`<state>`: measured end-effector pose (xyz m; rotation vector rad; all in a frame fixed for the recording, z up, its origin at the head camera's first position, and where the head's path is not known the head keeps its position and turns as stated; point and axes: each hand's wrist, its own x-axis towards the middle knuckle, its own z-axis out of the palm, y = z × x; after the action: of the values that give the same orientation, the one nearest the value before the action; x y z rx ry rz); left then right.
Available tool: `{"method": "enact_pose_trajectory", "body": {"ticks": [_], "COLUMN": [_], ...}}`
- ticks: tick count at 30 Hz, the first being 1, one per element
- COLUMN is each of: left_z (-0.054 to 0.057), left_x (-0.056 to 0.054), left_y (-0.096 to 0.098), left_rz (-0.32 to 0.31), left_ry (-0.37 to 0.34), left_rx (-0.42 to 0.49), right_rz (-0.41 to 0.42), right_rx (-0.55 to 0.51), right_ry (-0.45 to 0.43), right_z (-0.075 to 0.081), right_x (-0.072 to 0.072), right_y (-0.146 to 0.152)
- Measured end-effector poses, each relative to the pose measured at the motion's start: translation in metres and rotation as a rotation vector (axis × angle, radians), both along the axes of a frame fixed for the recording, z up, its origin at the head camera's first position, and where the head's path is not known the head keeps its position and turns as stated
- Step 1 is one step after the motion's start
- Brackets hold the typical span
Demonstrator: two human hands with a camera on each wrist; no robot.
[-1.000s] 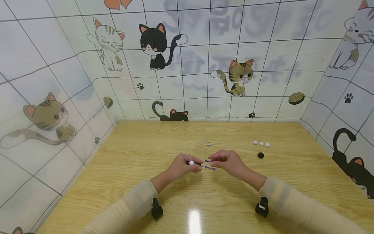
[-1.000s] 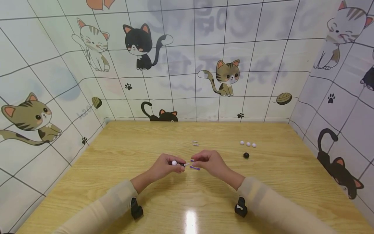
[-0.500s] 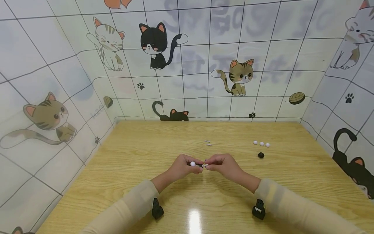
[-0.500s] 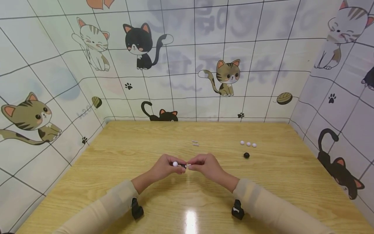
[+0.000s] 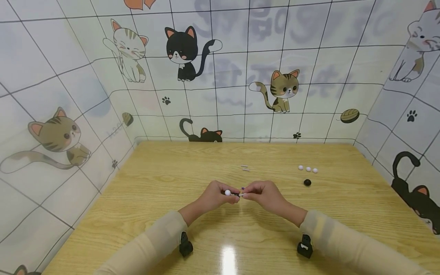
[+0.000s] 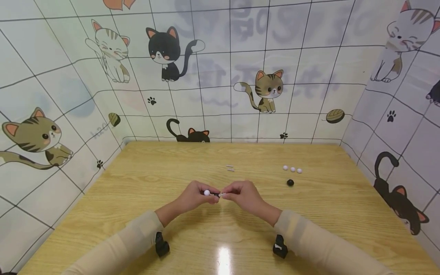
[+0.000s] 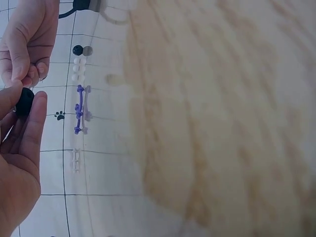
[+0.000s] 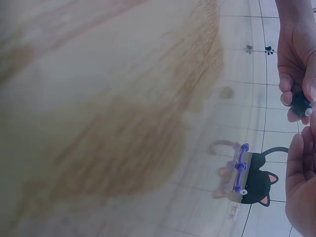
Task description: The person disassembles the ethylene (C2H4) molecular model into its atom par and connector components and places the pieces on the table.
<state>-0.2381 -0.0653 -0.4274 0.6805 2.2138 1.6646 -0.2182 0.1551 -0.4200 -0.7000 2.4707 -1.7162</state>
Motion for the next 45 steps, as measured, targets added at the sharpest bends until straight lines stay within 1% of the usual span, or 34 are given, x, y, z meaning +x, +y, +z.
{"method": "enact_pose_trajectory", "body": {"ticks": [1, 6, 7, 8, 10, 13, 15, 18, 20, 23, 26, 28, 34, 39, 45], "left_z": [0.004, 0.004, 0.004, 0.0, -0.003, -0.008, -0.009, -0.007, -0.005, -0.003, -0.003, -0.003, -0.005, -0.005, -0.003], "left_x": [0.002, 0.0, -0.001, -0.004, -0.005, -0.006, -0.007, -0.007, -0.007, -0.006, -0.006, -0.005, -0.006, -0.007, -0.006], "left_y": [0.0, 0.0, -0.001, -0.002, -0.006, -0.013, -0.017, -0.018, -0.017, -0.016, -0.016, -0.016, -0.017, -0.017, -0.018], "left_rz": [0.002, -0.002, -0.007, -0.004, 0.013, 0.047, 0.054, 0.023, 0.005, 0.003, 0.019, 0.018, -0.02, -0.038, -0.046], "left_ry": [0.0, 0.009, 0.012, 0.011, 0.004, -0.024, -0.038, -0.036, -0.036, -0.046, -0.047, -0.046, -0.05, -0.038, -0.037], "left_rx": [0.0, 0.003, 0.01, 0.01, 0.01, 0.008, 0.015, 0.031, 0.038, 0.04, 0.028, 0.026, 0.057, 0.056, 0.058], "right_rz": [-0.004, -0.015, -0.025, -0.037, -0.072, -0.164, -0.223, -0.283, -0.293, -0.304, -0.311, -0.327, -0.387, -0.418, -0.422], "right_rx": [0.003, -0.002, 0.007, 0.016, 0.024, 0.02, 0.01, 0.036, 0.063, 0.07, 0.057, 0.062, 0.113, 0.173, 0.257], "right_ry": [0.007, 0.027, 0.022, 0.027, 0.034, 0.014, -0.023, -0.103, -0.147, -0.201, -0.233, -0.257, -0.311, -0.285, -0.229], "right_z": [0.0, 0.001, -0.003, -0.002, -0.001, 0.004, 0.007, 0.009, 0.009, 0.005, 0.0, -0.004, -0.012, -0.016, -0.017], "right_x": [0.0, 0.0, -0.003, -0.004, -0.008, -0.016, -0.023, -0.034, -0.041, -0.051, -0.06, -0.066, -0.078, -0.085, -0.088], "right_y": [0.0, 0.001, 0.003, 0.004, 0.01, 0.022, 0.029, 0.035, 0.035, 0.031, 0.026, 0.024, 0.019, 0.015, 0.013]}}
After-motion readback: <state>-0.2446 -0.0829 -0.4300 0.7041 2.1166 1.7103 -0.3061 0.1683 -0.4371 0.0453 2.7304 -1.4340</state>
